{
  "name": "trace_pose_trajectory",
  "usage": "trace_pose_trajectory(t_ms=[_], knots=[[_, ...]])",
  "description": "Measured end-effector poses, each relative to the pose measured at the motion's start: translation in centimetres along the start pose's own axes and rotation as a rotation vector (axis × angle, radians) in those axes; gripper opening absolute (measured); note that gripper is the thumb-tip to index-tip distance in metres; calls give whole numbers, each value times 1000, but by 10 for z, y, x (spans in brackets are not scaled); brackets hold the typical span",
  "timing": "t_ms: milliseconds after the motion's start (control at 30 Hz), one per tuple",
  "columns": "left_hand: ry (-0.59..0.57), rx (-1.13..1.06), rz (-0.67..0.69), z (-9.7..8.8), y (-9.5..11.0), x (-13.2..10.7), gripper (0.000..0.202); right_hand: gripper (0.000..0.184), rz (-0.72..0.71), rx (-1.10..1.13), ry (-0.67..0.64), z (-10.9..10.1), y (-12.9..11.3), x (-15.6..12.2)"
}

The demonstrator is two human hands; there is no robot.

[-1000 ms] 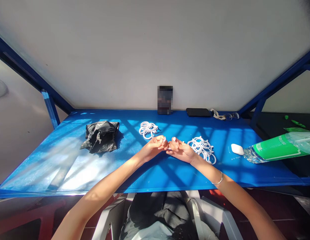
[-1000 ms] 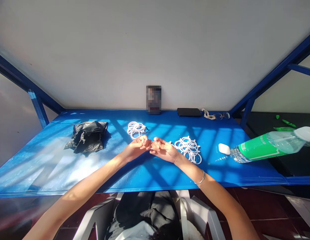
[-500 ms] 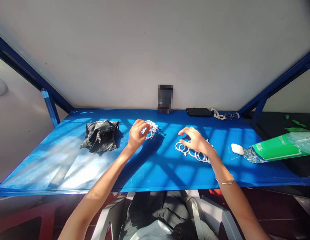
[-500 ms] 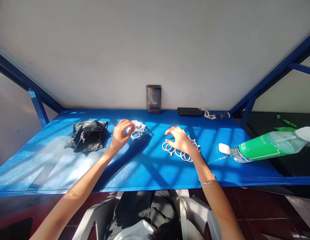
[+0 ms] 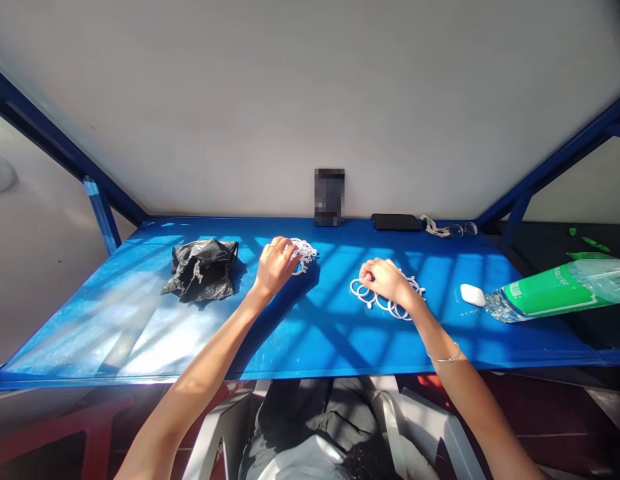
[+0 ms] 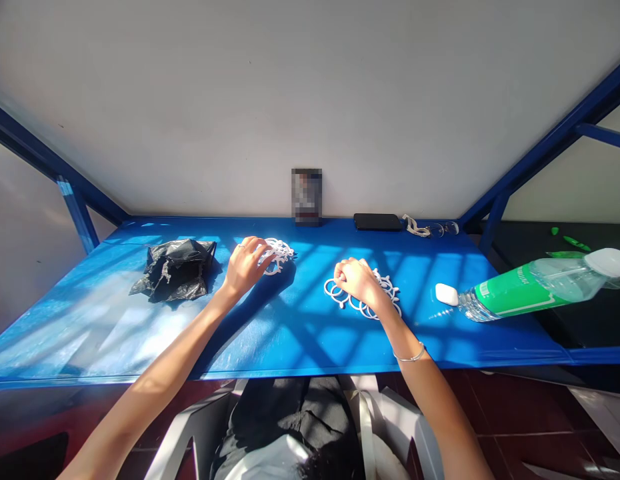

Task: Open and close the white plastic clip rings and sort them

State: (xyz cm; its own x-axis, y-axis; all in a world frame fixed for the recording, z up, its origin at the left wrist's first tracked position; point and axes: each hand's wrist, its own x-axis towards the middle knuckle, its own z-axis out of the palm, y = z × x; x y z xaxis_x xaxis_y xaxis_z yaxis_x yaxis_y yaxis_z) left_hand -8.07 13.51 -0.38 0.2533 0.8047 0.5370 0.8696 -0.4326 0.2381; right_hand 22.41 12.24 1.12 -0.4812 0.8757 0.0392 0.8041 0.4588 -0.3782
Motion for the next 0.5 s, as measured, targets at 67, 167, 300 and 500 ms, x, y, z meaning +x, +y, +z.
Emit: trace_pose_trajectory(t_ms=[67,167,300,500], knots=[[9,-46,0,-2,3,1,20,18,-5,36,76,0,1,1],[-14,-208,64,-3,15,-1,20,24,-26,177,187,0,-3,2],[-109,-541,109,1,45,-11,22,30,-49,392,233,-1,-19,2],[-229,-887,-104,9,73,-24,20,29,-241,525,197,12,-51,-1]])
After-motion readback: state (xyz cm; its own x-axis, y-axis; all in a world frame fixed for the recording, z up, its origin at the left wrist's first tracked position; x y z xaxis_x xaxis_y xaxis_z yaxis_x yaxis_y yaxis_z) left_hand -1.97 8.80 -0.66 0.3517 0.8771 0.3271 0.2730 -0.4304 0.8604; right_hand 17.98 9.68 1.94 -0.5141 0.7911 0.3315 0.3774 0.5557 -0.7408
